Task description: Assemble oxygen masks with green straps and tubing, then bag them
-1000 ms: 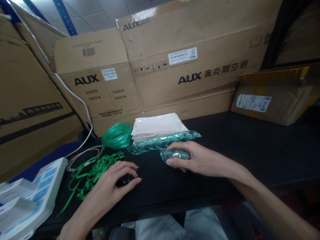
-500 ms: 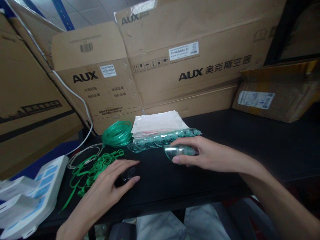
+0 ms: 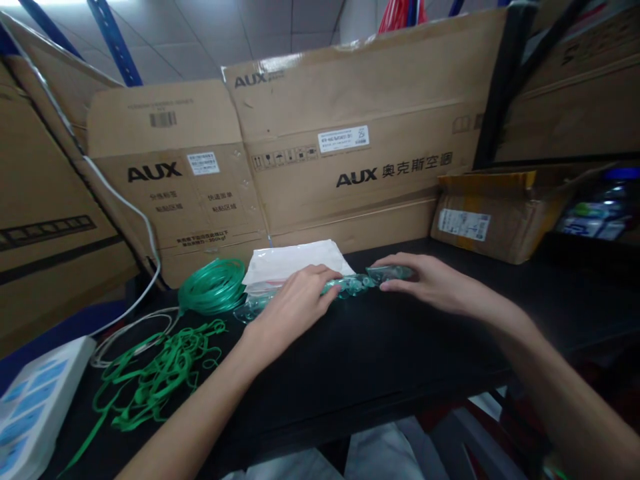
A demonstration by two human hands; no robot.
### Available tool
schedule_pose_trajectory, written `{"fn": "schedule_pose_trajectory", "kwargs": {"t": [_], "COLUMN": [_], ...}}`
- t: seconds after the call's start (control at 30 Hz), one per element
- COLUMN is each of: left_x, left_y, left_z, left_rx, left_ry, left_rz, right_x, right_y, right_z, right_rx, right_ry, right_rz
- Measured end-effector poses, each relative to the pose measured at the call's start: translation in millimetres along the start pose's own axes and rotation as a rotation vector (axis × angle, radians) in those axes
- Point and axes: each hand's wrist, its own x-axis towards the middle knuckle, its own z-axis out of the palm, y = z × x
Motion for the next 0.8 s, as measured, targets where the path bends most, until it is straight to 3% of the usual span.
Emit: {"fn": "schedule_pose_trajectory", "kwargs": {"t": [0.13, 0.3, 0.5, 0.8], "left_x": [31.2, 47.4, 48.6, 51.6], "left_y": [-14.3, -29.0, -35.7, -39.8], "left_z": [25.1, 45.3, 49.6, 52.7], "left_rx": [-0.003, -0.051, -0.106, -0.128], "left_ry": [-0.007, -0.051, -0.05, -0.041], "left_rz": [0.054, 0.065, 0.056, 0.053], "right_x": [18.6, 37.9, 37.4, 34.3], "right_y": [16.6, 43.3, 57.9, 44.0], "right_z": [6.9, 11.0, 26.2, 26.3], "right_rx": [-0.049, -0.069, -0.026, -0.113], "right_ry": [-0.052, -0.042, -0.122, -0.216], "right_rz": [0.004, 0.025, 0.063, 0.078]}}
